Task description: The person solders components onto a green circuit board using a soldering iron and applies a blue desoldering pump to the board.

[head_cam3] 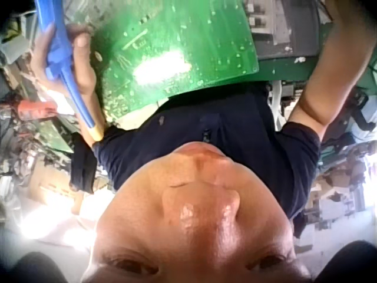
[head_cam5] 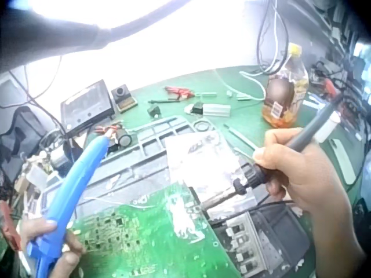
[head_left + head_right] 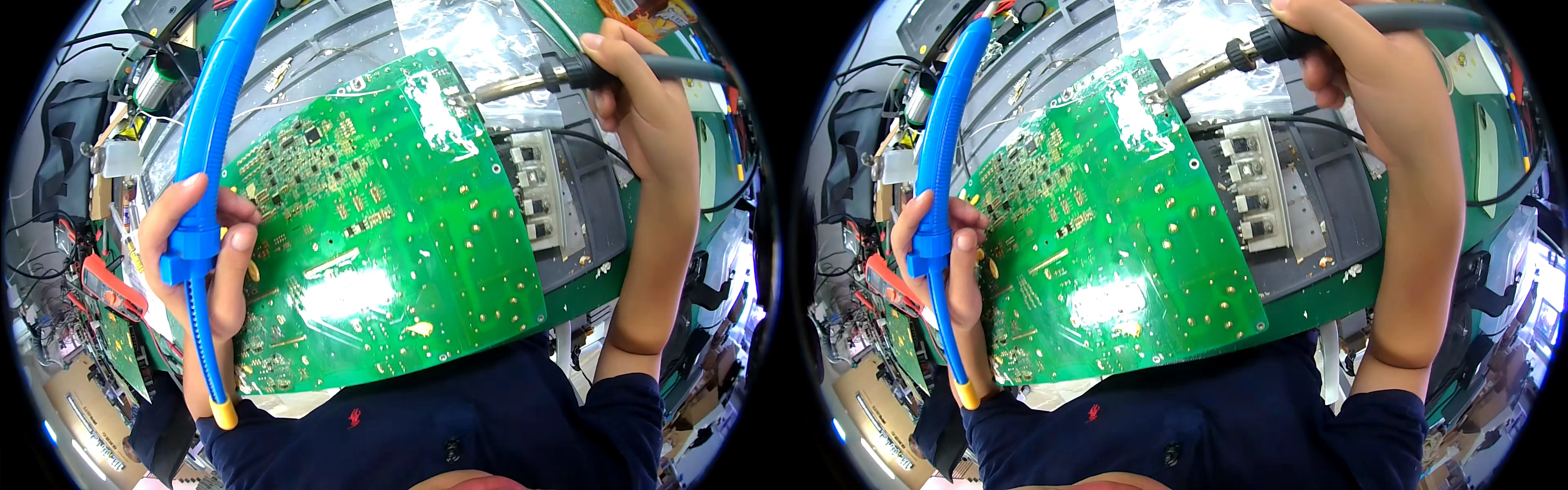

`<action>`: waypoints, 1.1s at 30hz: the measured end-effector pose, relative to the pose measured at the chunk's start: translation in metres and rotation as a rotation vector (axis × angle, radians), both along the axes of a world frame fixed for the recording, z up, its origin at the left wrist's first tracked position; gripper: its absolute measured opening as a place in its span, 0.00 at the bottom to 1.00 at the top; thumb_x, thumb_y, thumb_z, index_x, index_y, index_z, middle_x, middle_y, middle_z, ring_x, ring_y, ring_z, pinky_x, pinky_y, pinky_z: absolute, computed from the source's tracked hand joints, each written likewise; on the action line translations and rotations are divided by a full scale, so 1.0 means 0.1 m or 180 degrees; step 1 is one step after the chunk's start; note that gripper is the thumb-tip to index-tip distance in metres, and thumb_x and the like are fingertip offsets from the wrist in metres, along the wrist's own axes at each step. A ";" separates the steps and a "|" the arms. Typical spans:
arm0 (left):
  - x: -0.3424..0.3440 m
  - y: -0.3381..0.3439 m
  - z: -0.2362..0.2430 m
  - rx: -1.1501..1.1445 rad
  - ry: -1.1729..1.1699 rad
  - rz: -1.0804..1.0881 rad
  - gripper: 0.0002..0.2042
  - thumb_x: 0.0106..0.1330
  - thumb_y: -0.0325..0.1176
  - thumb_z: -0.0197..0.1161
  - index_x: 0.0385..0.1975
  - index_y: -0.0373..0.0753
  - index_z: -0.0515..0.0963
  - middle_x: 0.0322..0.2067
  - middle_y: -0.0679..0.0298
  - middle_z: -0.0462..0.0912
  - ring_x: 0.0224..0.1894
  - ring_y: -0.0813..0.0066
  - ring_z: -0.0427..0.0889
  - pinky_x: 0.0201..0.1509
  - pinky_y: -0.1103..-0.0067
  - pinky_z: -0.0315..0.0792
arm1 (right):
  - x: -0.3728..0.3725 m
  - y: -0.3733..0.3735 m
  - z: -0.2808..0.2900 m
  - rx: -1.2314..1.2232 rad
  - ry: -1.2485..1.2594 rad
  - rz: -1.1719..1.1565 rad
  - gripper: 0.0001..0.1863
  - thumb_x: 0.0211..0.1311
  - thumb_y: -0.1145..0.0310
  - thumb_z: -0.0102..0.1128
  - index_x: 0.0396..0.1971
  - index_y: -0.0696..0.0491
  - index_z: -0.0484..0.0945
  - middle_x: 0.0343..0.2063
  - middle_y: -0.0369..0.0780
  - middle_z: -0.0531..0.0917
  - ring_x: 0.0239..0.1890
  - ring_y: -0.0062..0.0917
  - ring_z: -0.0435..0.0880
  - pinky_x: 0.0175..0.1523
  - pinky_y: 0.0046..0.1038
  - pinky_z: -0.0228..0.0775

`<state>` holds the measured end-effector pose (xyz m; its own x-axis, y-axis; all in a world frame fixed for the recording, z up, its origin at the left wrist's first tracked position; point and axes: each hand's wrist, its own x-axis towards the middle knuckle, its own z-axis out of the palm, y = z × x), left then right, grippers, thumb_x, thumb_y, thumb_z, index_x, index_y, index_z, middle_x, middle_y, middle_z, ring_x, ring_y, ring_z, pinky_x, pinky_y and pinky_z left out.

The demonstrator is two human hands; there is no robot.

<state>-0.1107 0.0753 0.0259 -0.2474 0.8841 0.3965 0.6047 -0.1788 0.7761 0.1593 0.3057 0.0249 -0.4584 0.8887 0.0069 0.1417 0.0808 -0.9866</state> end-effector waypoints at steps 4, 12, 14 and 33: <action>-0.05 -0.04 -0.01 -0.0046 0.0013 0.0076 0.26 0.57 0.23 0.61 0.56 0.40 0.63 0.31 0.55 0.76 0.29 0.72 0.77 0.36 0.79 0.71 | 0.00 -0.05 0.06 0.0046 -0.0065 0.0029 0.15 0.62 0.65 0.54 0.17 0.50 0.66 0.09 0.29 0.65 0.12 0.08 0.64 0.16 0.12 0.51; -0.06 -0.07 0.00 -0.0151 0.0128 0.0046 0.26 0.60 0.29 0.60 0.59 0.45 0.60 0.31 0.55 0.74 0.30 0.72 0.74 0.32 0.80 0.69 | 0.16 0.06 0.09 -0.0124 0.0545 -0.0095 0.10 0.66 0.67 0.45 0.24 0.53 0.63 0.11 0.31 0.62 0.12 0.11 0.59 0.19 0.14 0.50; -0.07 -0.08 0.00 -0.0214 0.0198 -0.0023 0.26 0.61 0.30 0.59 0.60 0.46 0.59 0.32 0.55 0.72 0.30 0.72 0.73 0.31 0.81 0.68 | 0.21 0.10 0.08 0.0003 0.0530 0.0045 0.10 0.67 0.67 0.44 0.25 0.53 0.64 0.11 0.31 0.61 0.13 0.11 0.58 0.21 0.15 0.52; -0.03 -0.11 0.07 -0.0406 -0.0360 0.0033 0.30 0.54 0.14 0.60 0.54 0.51 0.66 0.33 0.52 0.76 0.32 0.68 0.77 0.32 0.79 0.73 | 0.12 -0.02 0.11 0.0209 0.0022 0.0227 0.10 0.61 0.69 0.50 0.23 0.58 0.66 0.17 0.33 0.65 0.11 0.08 0.57 0.20 0.09 0.51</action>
<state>-0.1136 0.0639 0.0332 -0.2934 0.9226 0.2503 0.5134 -0.0688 0.8554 0.1710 0.3034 0.0362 -0.5202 0.8514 0.0675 0.1266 0.1551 -0.9798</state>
